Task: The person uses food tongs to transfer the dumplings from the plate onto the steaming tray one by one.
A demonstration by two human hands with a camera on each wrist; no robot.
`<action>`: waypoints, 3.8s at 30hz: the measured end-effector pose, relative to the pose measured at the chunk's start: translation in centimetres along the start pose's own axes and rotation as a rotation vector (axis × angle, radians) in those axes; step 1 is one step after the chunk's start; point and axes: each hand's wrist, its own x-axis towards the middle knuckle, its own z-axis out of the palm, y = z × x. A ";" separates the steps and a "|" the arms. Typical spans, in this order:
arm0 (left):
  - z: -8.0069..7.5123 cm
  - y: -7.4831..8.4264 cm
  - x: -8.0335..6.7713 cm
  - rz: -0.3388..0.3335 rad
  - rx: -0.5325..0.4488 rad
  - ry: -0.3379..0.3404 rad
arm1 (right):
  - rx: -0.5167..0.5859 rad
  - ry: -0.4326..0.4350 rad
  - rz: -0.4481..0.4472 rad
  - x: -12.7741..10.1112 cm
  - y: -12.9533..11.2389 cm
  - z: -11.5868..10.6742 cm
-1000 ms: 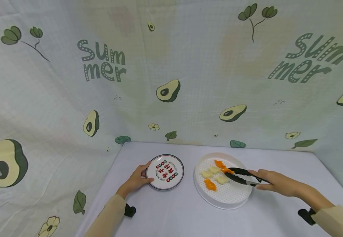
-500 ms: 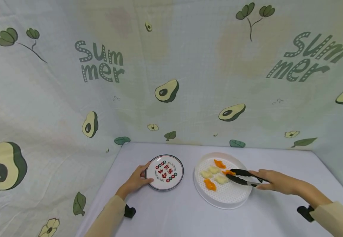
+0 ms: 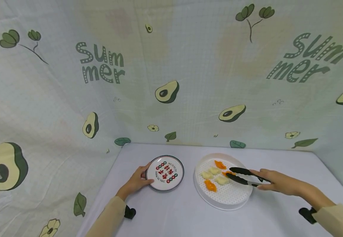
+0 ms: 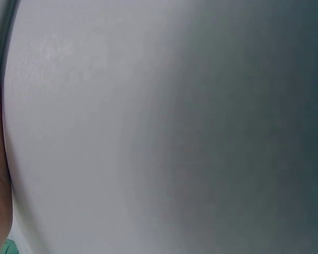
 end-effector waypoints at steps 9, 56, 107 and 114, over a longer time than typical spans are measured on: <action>-0.1 0.3 -0.3 -0.014 -0.027 0.003 | -0.003 0.088 -0.078 -0.3 -0.4 0.3; 0.2 -0.3 0.0 0.012 -0.021 0.000 | 0.265 0.242 0.021 11.0 -20.5 11.3; -0.1 0.0 0.0 0.069 -0.017 0.018 | 0.012 0.362 0.148 16.5 -21.1 18.4; 0.0 0.2 -0.2 0.058 -0.018 0.023 | -0.110 0.385 0.143 15.9 -21.0 18.8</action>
